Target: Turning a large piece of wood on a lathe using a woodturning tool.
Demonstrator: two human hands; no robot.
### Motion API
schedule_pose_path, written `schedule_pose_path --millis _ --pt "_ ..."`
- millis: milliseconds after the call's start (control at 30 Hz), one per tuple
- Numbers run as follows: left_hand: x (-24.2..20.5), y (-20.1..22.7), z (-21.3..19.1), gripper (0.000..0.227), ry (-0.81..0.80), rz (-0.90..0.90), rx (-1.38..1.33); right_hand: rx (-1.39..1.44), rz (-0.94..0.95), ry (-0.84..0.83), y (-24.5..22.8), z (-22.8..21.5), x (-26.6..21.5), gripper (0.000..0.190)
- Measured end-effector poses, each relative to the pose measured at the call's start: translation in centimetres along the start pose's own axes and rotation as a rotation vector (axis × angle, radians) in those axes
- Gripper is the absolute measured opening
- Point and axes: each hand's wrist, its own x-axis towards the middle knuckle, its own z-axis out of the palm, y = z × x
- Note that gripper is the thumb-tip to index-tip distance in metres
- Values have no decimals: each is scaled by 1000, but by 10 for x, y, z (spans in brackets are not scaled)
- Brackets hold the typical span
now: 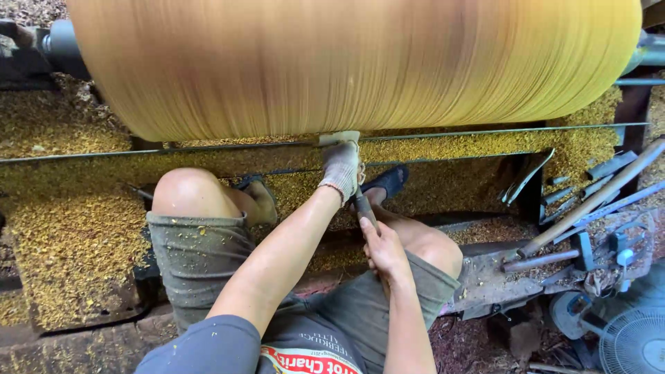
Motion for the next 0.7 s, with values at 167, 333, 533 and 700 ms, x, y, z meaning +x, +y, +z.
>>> schedule_pose_path --millis 167,333,533,700 --pt "-38 20 6 25 84 -16 41 1 9 3 -10 -4 -6 46" --pt "-40 14 12 25 67 -33 15 -38 1 14 -6 -8 -5 50" --pt "-42 14 26 27 45 -45 6 7 15 34 -8 -15 -4 51" --pt "-32 5 25 23 7 -25 42 10 34 43 -7 -19 -5 47"
